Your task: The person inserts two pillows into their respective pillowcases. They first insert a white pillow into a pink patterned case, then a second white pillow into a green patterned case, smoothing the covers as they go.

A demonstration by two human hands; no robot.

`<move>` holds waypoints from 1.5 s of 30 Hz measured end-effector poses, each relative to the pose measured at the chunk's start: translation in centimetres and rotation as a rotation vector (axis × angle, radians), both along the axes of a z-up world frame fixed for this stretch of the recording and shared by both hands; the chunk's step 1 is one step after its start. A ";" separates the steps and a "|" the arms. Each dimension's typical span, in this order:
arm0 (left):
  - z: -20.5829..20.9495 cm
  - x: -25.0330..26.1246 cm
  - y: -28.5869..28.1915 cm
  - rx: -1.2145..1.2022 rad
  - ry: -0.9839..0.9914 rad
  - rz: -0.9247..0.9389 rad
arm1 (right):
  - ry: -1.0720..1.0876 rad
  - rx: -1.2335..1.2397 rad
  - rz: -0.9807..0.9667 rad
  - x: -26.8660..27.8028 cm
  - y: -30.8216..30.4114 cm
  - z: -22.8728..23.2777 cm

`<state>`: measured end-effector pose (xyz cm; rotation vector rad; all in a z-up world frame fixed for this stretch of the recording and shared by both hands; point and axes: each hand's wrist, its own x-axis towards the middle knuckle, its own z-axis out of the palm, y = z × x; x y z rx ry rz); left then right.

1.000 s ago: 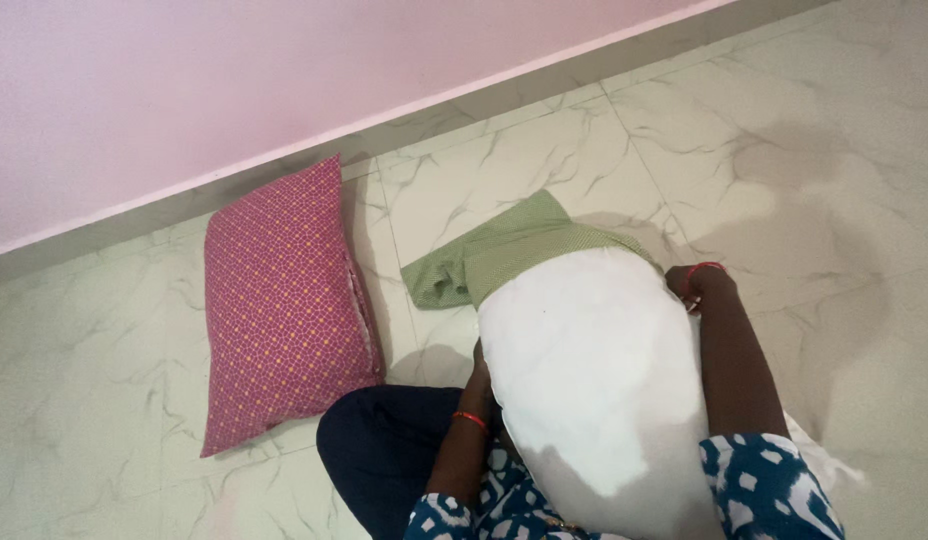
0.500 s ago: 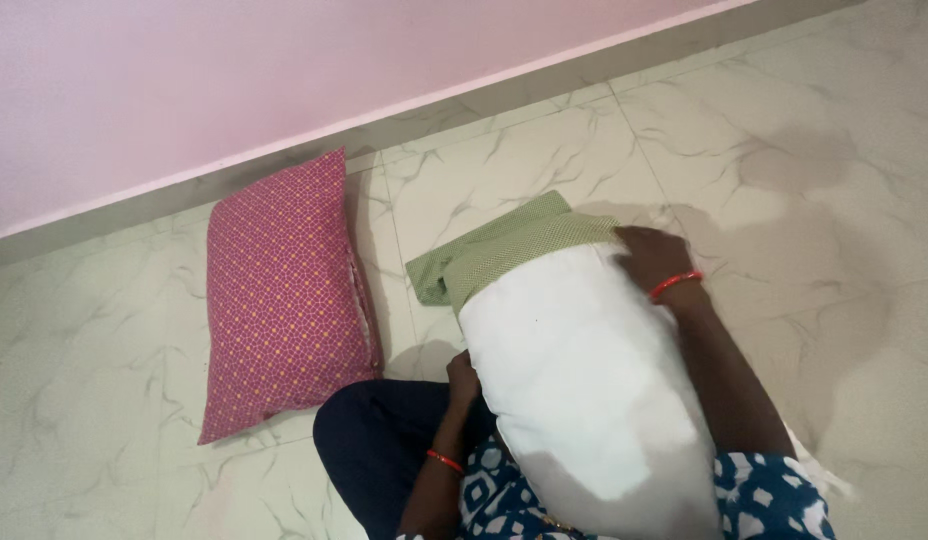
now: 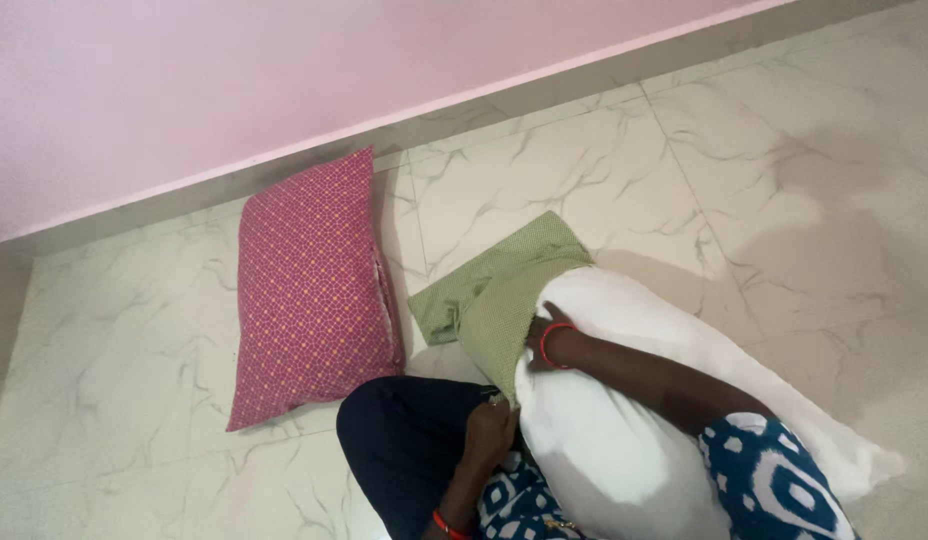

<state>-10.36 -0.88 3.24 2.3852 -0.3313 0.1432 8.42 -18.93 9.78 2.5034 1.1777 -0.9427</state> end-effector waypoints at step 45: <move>19.3 20.9 3.2 0.219 -0.361 -0.076 | -0.050 0.355 -0.525 -7.9 1.7 19.2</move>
